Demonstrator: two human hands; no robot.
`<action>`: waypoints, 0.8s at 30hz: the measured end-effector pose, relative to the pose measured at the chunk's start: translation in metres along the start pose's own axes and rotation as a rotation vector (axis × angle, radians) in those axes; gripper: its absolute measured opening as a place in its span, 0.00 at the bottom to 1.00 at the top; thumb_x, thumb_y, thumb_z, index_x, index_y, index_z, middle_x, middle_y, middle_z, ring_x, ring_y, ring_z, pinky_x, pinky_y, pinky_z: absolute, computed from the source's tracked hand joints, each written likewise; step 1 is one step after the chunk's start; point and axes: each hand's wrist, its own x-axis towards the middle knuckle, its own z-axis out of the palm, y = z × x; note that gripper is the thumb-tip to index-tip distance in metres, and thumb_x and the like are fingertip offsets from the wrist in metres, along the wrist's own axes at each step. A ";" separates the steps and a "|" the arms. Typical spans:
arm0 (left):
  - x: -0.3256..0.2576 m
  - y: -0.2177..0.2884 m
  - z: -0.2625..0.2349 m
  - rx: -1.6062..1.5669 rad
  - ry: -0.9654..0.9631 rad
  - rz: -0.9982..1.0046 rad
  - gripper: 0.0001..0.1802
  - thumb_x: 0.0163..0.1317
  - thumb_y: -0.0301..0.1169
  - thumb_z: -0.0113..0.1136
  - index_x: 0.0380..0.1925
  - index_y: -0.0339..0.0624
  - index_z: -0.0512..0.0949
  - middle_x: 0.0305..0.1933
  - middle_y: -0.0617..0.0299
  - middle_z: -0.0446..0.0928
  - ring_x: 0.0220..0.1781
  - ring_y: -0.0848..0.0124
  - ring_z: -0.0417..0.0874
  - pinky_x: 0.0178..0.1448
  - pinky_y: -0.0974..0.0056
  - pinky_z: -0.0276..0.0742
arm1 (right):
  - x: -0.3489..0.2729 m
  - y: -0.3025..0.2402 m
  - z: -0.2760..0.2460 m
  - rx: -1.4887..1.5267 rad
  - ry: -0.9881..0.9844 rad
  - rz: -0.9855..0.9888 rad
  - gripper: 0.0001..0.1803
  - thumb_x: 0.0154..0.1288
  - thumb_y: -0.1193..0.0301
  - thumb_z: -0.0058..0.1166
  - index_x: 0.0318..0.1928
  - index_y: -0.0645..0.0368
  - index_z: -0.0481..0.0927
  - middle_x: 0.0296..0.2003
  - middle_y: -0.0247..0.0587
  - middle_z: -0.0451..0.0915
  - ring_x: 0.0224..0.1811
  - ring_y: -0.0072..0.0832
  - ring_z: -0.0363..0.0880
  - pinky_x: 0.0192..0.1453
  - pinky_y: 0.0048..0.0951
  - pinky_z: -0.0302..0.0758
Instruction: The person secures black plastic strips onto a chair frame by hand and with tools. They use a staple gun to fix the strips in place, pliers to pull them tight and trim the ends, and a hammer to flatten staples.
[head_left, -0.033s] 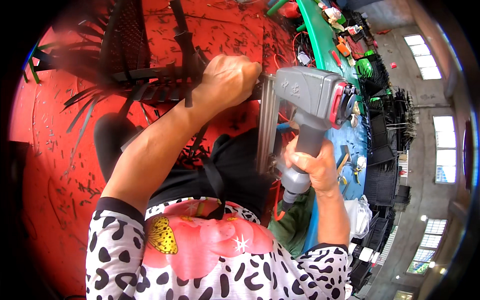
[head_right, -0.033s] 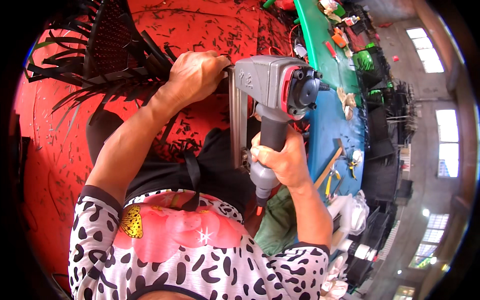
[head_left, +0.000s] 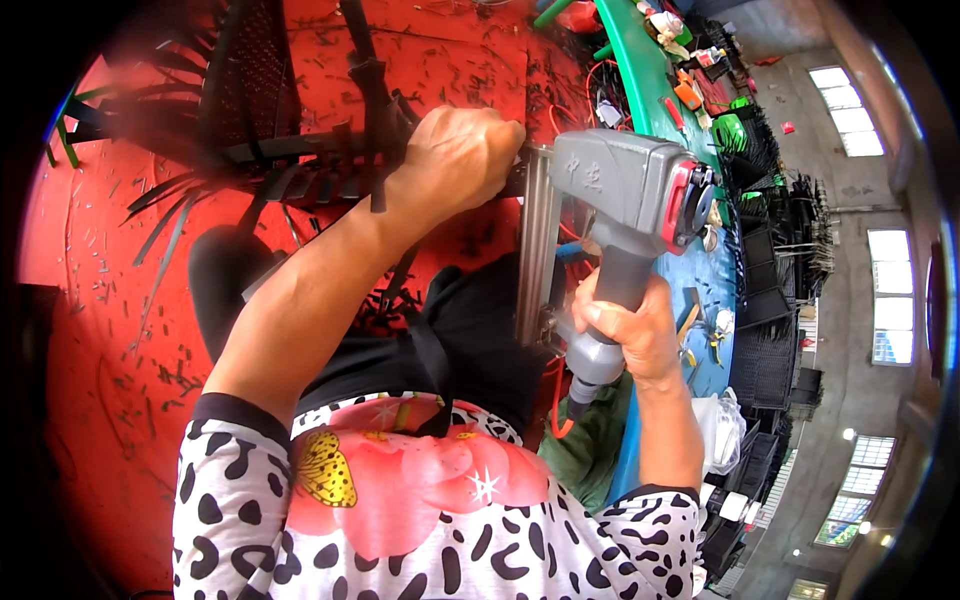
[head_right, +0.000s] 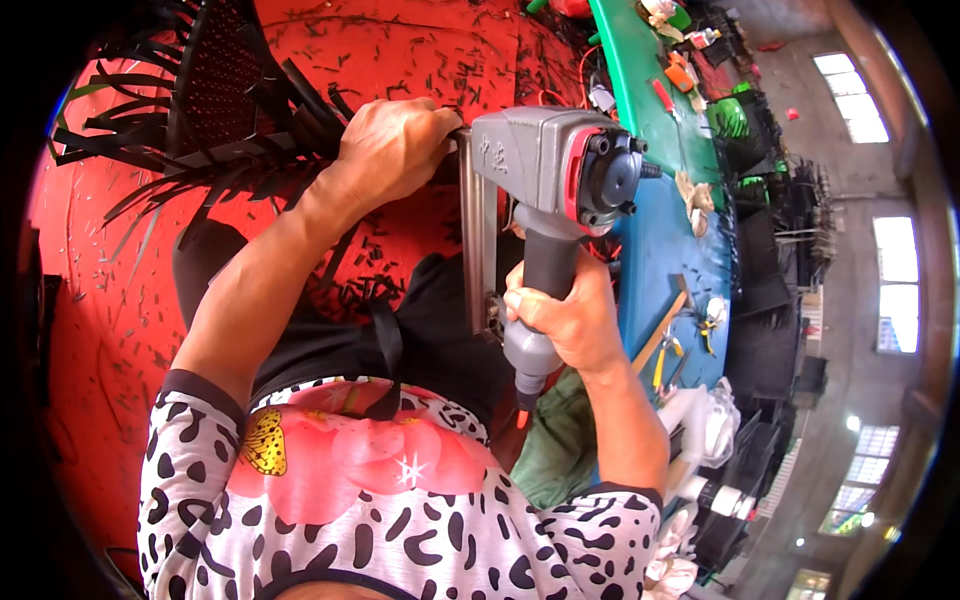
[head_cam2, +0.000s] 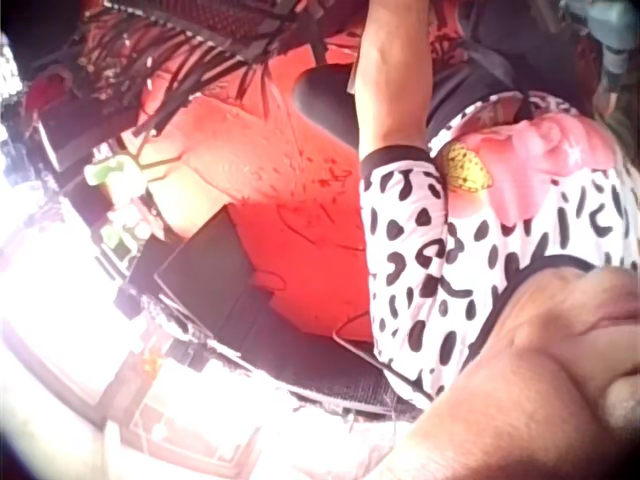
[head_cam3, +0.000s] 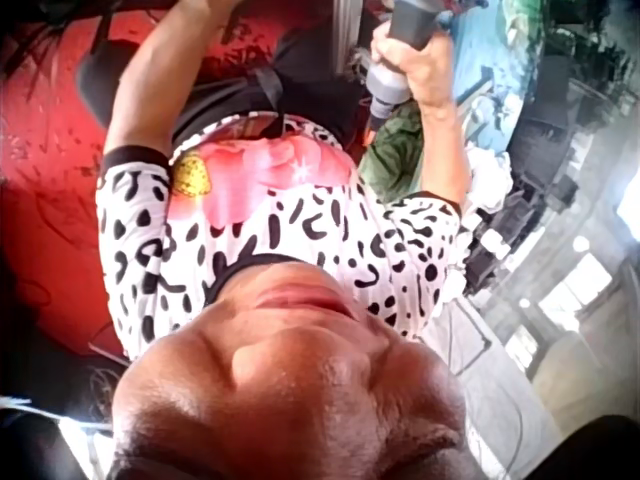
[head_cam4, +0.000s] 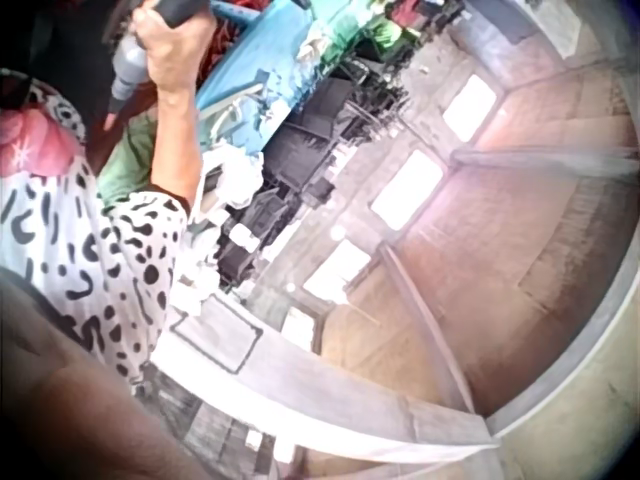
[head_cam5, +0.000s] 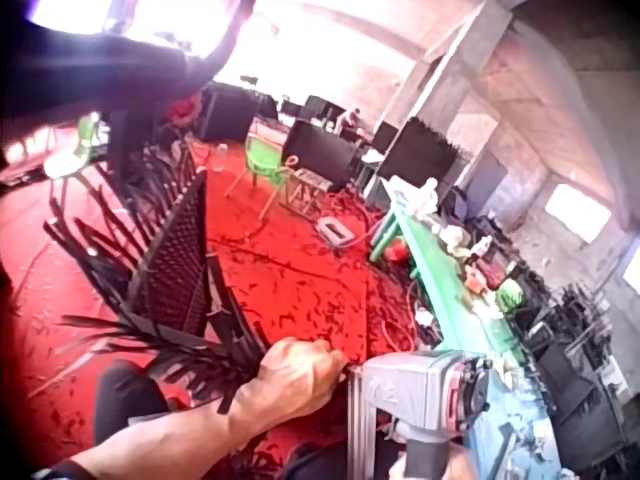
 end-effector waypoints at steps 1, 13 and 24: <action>-0.001 0.000 0.000 -0.006 -0.010 0.000 0.06 0.59 0.31 0.62 0.34 0.45 0.83 0.32 0.53 0.83 0.34 0.50 0.85 0.37 0.47 0.80 | 0.000 -0.003 -0.001 -0.040 0.008 0.041 0.10 0.56 0.74 0.65 0.36 0.64 0.80 0.27 0.36 0.81 0.29 0.22 0.80 0.37 0.27 0.77; 0.008 0.000 -0.010 -0.109 -0.200 -0.145 0.13 0.54 0.31 0.67 0.41 0.50 0.88 0.35 0.49 0.85 0.44 0.49 0.86 0.48 0.49 0.82 | 0.004 -0.031 -0.002 -0.262 -0.032 0.115 0.10 0.59 0.67 0.61 0.29 0.62 0.80 0.23 0.38 0.80 0.28 0.24 0.77 0.37 0.28 0.73; 0.014 0.003 -0.018 -0.177 -0.216 -0.222 0.17 0.51 0.28 0.67 0.44 0.46 0.88 0.36 0.46 0.85 0.45 0.48 0.86 0.50 0.49 0.81 | 0.003 -0.027 -0.004 -0.192 -0.011 0.076 0.12 0.58 0.67 0.63 0.36 0.63 0.78 0.26 0.39 0.80 0.28 0.25 0.78 0.37 0.29 0.75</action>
